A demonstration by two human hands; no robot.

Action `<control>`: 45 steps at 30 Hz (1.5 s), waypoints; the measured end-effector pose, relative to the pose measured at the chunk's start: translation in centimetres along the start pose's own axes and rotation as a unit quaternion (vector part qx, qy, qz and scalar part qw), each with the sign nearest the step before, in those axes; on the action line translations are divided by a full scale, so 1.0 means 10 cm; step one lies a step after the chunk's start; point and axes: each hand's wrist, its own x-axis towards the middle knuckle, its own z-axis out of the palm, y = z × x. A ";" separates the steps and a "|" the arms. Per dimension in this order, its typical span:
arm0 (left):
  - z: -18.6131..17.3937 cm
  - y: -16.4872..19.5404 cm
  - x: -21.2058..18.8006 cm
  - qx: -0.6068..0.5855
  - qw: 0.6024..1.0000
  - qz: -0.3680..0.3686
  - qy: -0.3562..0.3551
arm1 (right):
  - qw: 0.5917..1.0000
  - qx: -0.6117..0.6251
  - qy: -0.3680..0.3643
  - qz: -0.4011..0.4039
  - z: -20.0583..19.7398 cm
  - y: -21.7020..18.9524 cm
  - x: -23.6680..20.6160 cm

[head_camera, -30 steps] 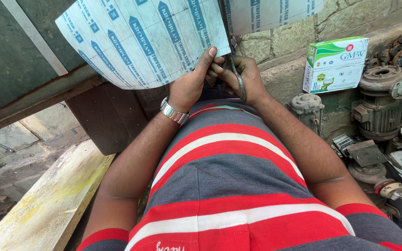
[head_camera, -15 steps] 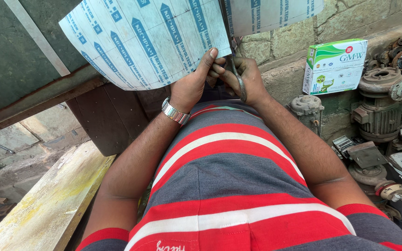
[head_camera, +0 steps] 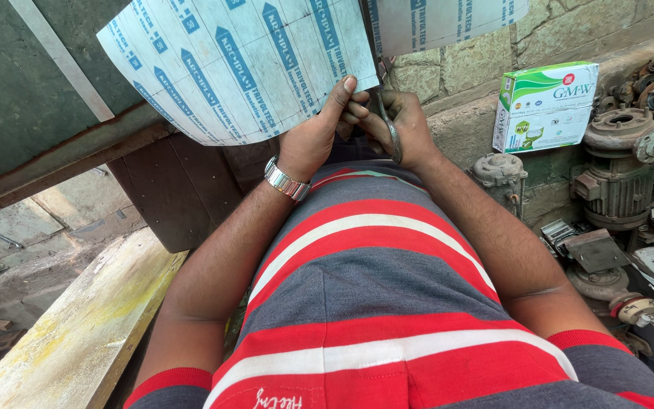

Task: The person uses large shears to cut a sheet of white material with blue printed text into smaller rectangular pieces on a metal workbench. The person repeatedly positions the material and cuts along marked lines, separating the sheet into multiple pieces.

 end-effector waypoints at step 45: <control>-0.39 0.01 0.02 -0.116 0.956 0.168 0.213 | 0.998 0.050 0.018 0.032 -0.07 -0.14 0.05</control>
